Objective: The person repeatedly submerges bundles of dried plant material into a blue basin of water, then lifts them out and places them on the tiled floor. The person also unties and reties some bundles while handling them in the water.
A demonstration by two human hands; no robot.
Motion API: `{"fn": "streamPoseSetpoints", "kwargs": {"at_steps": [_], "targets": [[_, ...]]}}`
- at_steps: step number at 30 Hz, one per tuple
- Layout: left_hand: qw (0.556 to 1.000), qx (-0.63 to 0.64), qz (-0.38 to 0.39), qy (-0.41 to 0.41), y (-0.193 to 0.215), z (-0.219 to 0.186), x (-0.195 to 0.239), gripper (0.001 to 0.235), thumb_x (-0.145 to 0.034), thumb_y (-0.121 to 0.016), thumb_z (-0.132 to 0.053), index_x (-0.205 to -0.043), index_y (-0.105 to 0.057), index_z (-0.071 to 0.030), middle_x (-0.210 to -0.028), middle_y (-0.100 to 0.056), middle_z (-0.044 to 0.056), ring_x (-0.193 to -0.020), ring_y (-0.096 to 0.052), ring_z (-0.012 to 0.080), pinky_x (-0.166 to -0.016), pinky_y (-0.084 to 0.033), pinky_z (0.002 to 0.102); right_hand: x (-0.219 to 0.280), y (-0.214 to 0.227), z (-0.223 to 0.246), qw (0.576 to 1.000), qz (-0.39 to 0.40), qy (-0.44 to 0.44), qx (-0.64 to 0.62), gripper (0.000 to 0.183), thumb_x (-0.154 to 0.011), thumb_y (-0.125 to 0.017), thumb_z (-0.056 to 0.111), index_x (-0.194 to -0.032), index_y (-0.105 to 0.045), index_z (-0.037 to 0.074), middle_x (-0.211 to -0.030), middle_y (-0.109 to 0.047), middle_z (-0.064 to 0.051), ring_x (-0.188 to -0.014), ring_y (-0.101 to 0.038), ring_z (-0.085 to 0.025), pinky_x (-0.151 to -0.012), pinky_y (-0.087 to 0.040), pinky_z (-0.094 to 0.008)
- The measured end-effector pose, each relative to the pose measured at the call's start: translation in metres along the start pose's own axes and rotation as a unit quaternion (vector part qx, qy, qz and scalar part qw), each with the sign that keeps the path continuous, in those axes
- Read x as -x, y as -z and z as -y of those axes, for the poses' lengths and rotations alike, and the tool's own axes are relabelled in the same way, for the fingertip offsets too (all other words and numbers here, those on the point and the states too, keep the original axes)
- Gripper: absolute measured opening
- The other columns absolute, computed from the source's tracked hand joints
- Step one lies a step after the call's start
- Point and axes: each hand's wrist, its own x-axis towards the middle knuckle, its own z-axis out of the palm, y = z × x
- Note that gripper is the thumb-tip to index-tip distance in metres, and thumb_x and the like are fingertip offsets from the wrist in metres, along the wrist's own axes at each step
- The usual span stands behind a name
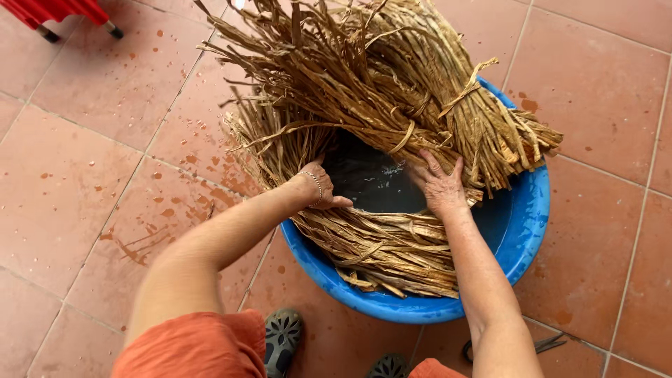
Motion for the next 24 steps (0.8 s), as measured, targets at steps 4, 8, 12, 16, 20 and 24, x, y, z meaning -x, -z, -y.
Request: {"fn": "streamPoseSetpoints", "kwargs": {"at_steps": [4,8,12,16,20,24], "targets": [[0.998,-0.007,0.052,-0.033,0.018,-0.016,0.085,0.124,-0.077,-0.020,-0.100,-0.152,-0.047,-0.005,-0.104,-0.076,0.023,-0.113,-0.069,0.0338,-0.122,-0.023,0.053,0.006,0.009,0.001,1.000,-0.005,0.008,-0.007,0.068,-0.092,-0.054,0.007,-0.149,-0.047,0.043,-0.169,-0.013,0.019,-0.158,0.006,-0.018,-0.114,-0.015,-0.082],[0.995,-0.080,-0.031,-0.059,0.001,-0.033,0.146,0.142,-0.060,-0.062,-0.093,-0.163,-0.004,-0.015,-0.124,-0.057,0.031,-0.122,-0.052,0.0445,-0.117,-0.009,0.064,0.016,0.035,0.004,0.998,0.005,0.010,-0.067,0.057,-0.093,-0.055,0.006,-0.141,-0.056,0.035,-0.170,-0.015,0.017,-0.160,0.002,-0.020,-0.114,-0.013,-0.081],[0.975,-0.132,-0.177,-0.014,-0.034,-0.043,0.144,0.109,-0.083,-0.074,-0.044,-0.166,-0.010,-0.015,-0.122,-0.058,0.028,-0.122,-0.051,0.0453,-0.115,-0.012,0.068,0.036,0.065,0.019,0.992,0.027,-0.024,-0.123,0.039,-0.104,-0.057,0.018,-0.138,-0.065,0.035,-0.159,-0.039,0.011,-0.161,-0.016,-0.024,-0.125,-0.009,-0.077],[0.981,-0.110,-0.154,-0.037,-0.044,-0.036,0.117,0.076,-0.096,-0.062,-0.028,-0.160,-0.023,-0.016,-0.114,-0.064,0.025,-0.115,-0.059,0.0419,-0.113,-0.027,0.064,0.063,0.102,0.048,0.914,0.025,0.000,-0.405,0.067,-0.097,-0.064,0.057,-0.157,-0.045,0.033,-0.161,-0.036,-0.005,-0.156,-0.024,-0.028,-0.126,-0.013,-0.060],[0.976,-0.163,-0.135,-0.045,-0.034,-0.040,0.122,0.070,-0.095,-0.063,-0.024,-0.155,-0.029,-0.014,-0.103,-0.067,0.021,-0.102,-0.064,0.0387,-0.102,-0.038,0.056,0.098,0.136,0.082,0.898,0.170,0.085,-0.396,0.135,-0.061,-0.086,0.072,-0.162,-0.008,0.027,-0.170,-0.012,-0.013,-0.156,-0.003,-0.039,-0.122,-0.001,-0.066],[0.984,-0.148,-0.081,-0.052,-0.031,-0.051,0.140,0.072,-0.083,-0.075,-0.016,-0.140,-0.036,0.004,-0.094,-0.068,0.018,-0.090,-0.066,0.0321,-0.086,-0.048,0.046,0.107,0.128,0.082,0.943,0.181,0.065,-0.273,0.146,-0.053,-0.095,0.061,-0.163,-0.005,0.029,-0.172,-0.013,-0.013,-0.153,-0.007,-0.041,-0.119,-0.009,-0.066]]}}
